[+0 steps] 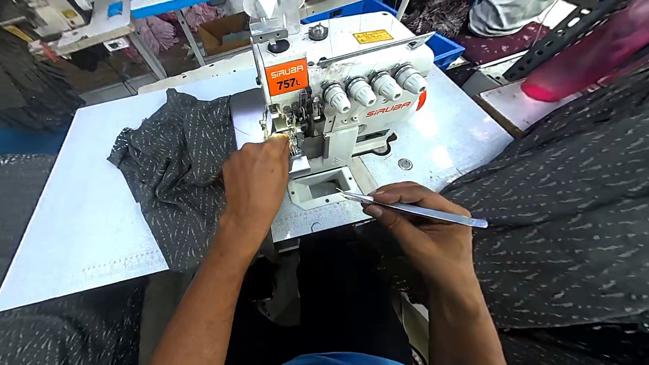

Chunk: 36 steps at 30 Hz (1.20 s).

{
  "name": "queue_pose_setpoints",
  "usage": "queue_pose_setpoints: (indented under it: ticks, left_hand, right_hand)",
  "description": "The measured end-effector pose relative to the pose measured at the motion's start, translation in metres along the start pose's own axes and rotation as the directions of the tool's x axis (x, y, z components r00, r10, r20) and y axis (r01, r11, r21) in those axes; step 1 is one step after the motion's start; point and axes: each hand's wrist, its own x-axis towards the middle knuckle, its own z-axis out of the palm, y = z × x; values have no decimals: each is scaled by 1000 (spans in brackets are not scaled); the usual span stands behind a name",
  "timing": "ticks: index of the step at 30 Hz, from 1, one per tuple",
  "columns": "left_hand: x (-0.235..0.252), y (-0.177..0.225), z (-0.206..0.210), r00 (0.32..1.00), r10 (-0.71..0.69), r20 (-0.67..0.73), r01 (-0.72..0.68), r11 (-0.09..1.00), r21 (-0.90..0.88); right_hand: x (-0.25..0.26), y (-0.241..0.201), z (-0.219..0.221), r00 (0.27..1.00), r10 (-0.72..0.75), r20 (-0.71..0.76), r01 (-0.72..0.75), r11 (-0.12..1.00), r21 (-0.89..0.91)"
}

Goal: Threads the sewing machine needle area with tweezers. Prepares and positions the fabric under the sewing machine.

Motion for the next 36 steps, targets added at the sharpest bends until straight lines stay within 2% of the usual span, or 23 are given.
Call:
queue_pose_setpoints:
  ticks: [5, 8, 11, 15, 18, 21, 23, 26, 28, 30, 31, 33, 36]
  left_hand:
    - [4, 9, -2, 998, -33, 46, 25, 987, 161]
    - [2, 11, -7, 999, 12, 51, -23, 976, 218]
    - [-14, 4, -15, 996, 85, 35, -90, 976, 197]
    - [-59, -28, -21, 989, 143, -48, -139, 987, 84]
    - [-91, -67, -22, 999, 42, -26, -41, 999, 32]
    - [-104, -102, -32, 990, -112, 81, 102, 987, 122]
    - [-98, -117, -37, 991, -129, 26, 128, 991, 43]
    - [-71, -120, -31, 991, -119, -64, 93, 945, -312]
    - [-46, -105, -20, 989, -130, -72, 70, 835, -546]
    - [-19, -89, -10, 994, -88, -65, 26, 766, -642]
    - [-6, -82, -6, 997, -57, -60, 6, 768, -640]
    - [13, -73, -2, 999, -1, -54, -32, 802, -597]
    - [28, -64, -3, 999, 48, 18, -31, 847, -531]
  right_hand:
    - [-7, 3, -5, 1000, 31, -2, -31, 1000, -3]
    - [-9, 2, -4, 999, 39, -9, -39, 999, -1]
    - [-11, 3, -6, 999, 44, -12, -44, 999, 5]
    - [-13, 4, -12, 998, 51, -45, -52, 999, -12]
    - [-9, 3, -14, 996, 35, -84, -38, 998, -44]
    - [-1, 1, -11, 991, -1, -137, -11, 996, -84]
    - [5, 1, -4, 986, -8, -164, 1, 999, -41]
    - [11, -2, 22, 988, -2, -157, 4, 1000, 15]
    - [12, -4, 43, 991, -59, -119, 41, 988, -148]
    - [16, -7, 62, 983, -185, 12, 171, 875, -453]
    - [20, -8, 72, 972, -222, 79, 227, 792, -566]
    - [26, -10, 89, 955, -224, 193, 295, 679, -672]
    - [32, -7, 106, 939, -181, 293, 341, 599, -725]
